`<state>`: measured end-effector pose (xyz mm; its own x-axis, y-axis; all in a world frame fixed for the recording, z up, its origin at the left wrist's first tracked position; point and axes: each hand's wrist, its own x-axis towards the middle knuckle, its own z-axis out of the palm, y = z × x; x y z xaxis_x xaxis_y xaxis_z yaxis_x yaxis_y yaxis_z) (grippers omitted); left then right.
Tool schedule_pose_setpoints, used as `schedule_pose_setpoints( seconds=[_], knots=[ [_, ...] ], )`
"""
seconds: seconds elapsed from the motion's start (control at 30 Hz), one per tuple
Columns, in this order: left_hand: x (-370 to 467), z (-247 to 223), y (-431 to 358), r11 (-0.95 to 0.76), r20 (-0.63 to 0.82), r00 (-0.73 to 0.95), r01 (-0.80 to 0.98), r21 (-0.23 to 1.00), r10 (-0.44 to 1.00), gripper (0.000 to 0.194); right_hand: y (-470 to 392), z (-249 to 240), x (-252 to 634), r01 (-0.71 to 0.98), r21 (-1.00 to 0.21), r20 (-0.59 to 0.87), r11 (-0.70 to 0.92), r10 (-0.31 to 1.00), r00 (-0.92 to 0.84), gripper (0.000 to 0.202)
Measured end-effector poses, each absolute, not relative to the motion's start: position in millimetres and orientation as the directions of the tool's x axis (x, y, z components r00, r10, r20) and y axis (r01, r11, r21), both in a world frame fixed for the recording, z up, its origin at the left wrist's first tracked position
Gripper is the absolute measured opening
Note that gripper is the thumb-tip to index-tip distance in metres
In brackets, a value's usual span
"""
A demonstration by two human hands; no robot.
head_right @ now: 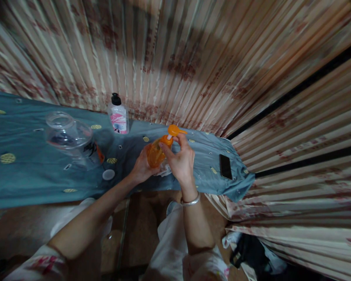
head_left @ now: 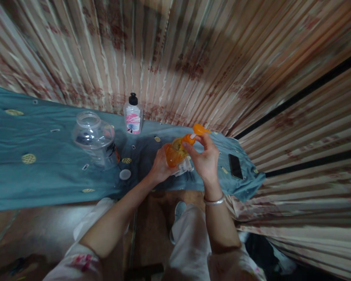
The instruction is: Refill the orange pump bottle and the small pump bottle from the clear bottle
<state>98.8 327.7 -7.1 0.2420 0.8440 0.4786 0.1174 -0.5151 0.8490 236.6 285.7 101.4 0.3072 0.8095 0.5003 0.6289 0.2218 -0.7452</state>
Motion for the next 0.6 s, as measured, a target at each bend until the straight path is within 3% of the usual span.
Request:
schedule_pose_setpoints(
  seconds=[0.1,0.3,0.47,0.6],
  knots=[
    [98.7,-6.8,327.1,-0.514,0.473,0.243,0.145,0.846,0.847,0.062,285.8,100.7,236.0,0.640,-0.745,0.504,0.191,0.789,0.351,0.042],
    [98.9,-4.3,326.0,-0.505,0.473,0.238,0.096,0.858,0.848,0.063,290.7,93.6,241.1,0.536,-0.801,0.453,0.267,0.856,0.250,0.050],
    [99.5,-4.0,326.6,-0.504,0.475,0.238,0.078,0.860,0.847,0.064,292.5,93.4,237.7,0.369,-0.869,0.423,0.328,0.881,0.212,0.046],
    [99.5,-4.5,326.4,-0.510,0.478,0.235,0.102,0.854,0.847,0.054,294.9,91.3,234.5,0.244,-0.909,0.403,0.339,0.863,0.306,0.045]
  ],
)
